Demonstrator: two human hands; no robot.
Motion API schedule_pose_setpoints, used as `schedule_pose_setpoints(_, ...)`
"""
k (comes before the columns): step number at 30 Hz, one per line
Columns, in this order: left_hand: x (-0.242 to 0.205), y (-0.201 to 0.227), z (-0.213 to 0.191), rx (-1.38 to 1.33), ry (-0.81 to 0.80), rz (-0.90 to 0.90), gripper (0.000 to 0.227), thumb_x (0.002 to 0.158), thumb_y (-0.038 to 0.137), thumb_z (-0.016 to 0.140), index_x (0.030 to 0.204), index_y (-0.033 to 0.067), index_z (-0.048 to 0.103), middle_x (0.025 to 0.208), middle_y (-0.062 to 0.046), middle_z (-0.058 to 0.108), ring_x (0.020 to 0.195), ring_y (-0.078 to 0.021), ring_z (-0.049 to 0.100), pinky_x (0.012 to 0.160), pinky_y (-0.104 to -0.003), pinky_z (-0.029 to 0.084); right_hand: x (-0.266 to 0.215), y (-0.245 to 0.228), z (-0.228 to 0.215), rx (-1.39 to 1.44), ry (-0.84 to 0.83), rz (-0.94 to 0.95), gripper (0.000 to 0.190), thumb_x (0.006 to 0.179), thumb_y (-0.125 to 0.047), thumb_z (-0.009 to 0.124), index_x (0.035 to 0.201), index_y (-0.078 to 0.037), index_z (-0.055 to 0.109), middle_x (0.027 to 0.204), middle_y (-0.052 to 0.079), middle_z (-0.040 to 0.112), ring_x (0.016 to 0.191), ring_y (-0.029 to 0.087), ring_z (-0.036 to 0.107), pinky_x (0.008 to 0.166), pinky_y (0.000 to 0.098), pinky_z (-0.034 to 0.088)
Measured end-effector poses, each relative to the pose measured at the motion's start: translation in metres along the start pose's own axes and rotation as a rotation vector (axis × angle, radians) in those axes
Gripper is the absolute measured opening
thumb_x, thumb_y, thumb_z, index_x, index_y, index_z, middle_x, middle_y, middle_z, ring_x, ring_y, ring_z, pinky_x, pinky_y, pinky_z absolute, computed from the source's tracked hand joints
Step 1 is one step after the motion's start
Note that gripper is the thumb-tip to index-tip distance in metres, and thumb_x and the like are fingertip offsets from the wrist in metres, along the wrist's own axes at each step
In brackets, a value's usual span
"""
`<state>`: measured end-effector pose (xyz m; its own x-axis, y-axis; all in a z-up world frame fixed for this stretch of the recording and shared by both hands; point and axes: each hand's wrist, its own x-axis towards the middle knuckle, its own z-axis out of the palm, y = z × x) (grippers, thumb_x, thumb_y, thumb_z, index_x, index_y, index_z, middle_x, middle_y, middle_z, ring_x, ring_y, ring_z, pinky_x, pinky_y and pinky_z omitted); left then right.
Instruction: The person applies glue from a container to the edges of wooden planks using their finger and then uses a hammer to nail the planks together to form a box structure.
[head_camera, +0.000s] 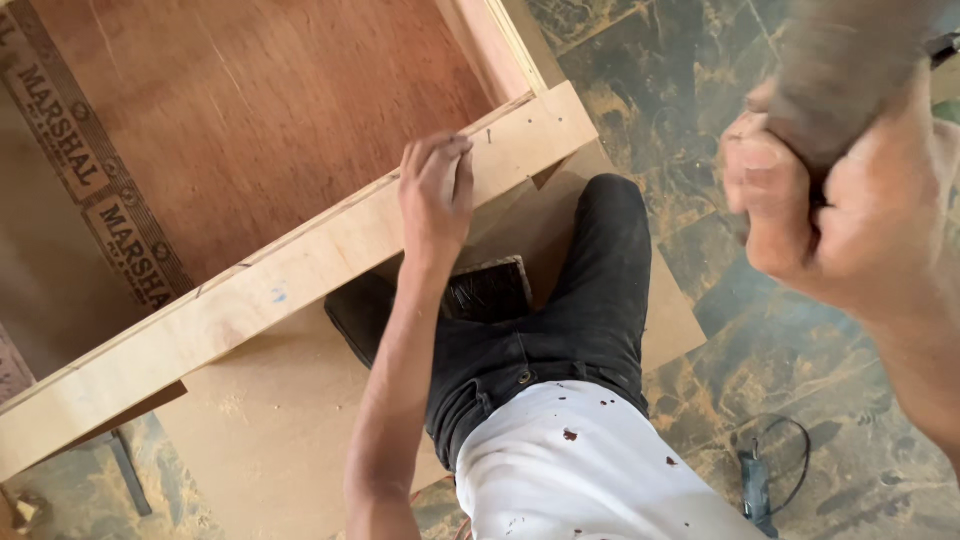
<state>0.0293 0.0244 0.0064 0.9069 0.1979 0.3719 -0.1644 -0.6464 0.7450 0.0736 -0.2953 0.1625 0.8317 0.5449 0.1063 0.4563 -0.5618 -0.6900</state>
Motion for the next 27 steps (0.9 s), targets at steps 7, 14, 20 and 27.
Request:
schedule_pose_setpoints(7, -0.043, 0.023, -0.013, 0.238, -0.005, 0.125, 0.014, 0.093, 0.000, 0.073, 0.107, 0.0003, 0.070, 0.119, -0.010, 0.069, 0.119, -0.0299, 0.063, 0.103, -0.042, 0.051, 0.026, 0.004, 0.051, -0.473, -0.411, 0.027, 0.035, 0.102, -0.033, 0.058, 0.103, 0.001, 0.053, 0.048, 0.011, 0.053, 0.043, 0.028, 0.055, 0.041, 0.0423, 0.046)
schedule_pose_setpoints(14, -0.054, 0.022, -0.011, 0.316, -0.013, 0.166, 0.023, 0.095, 0.001, 0.073, 0.117, -0.0002, 0.068, 0.128, -0.009, 0.064, 0.126, -0.0282, 0.060, 0.108, -0.042, 0.049, 0.006, 0.003, 0.024, -0.013, -0.071, -0.042, 0.035, 0.116, -0.029, 0.048, 0.090, -0.005, 0.052, 0.063, 0.007, 0.053, 0.049, 0.020, 0.059, 0.044, 0.0318, 0.044)
schedule_pose_setpoints(20, -0.056, 0.019, -0.009, 0.341, -0.023, 0.168, 0.028, 0.095, 0.001, 0.072, 0.123, -0.0007, 0.068, 0.131, -0.009, 0.064, 0.129, -0.0284, 0.059, 0.108, -0.043, 0.047, 0.019, 0.006, 0.057, -0.371, -0.356, 0.142, 0.034, 0.106, -0.030, 0.059, 0.094, 0.001, 0.052, 0.050, 0.011, 0.054, 0.039, 0.024, 0.054, 0.038, 0.0368, 0.042)
schedule_pose_setpoints(27, -0.059, 0.016, -0.006, 0.318, -0.022, 0.149, 0.029, 0.095, 0.000, 0.071, 0.124, -0.0007, 0.066, 0.133, -0.011, 0.062, 0.130, -0.0296, 0.057, 0.112, -0.044, 0.046, -0.011, 0.024, 0.050, -0.297, -0.136, -0.079, 0.030, 0.115, -0.024, 0.054, 0.090, -0.009, 0.052, 0.062, 0.012, 0.058, 0.053, 0.026, 0.059, 0.050, 0.0371, 0.048)
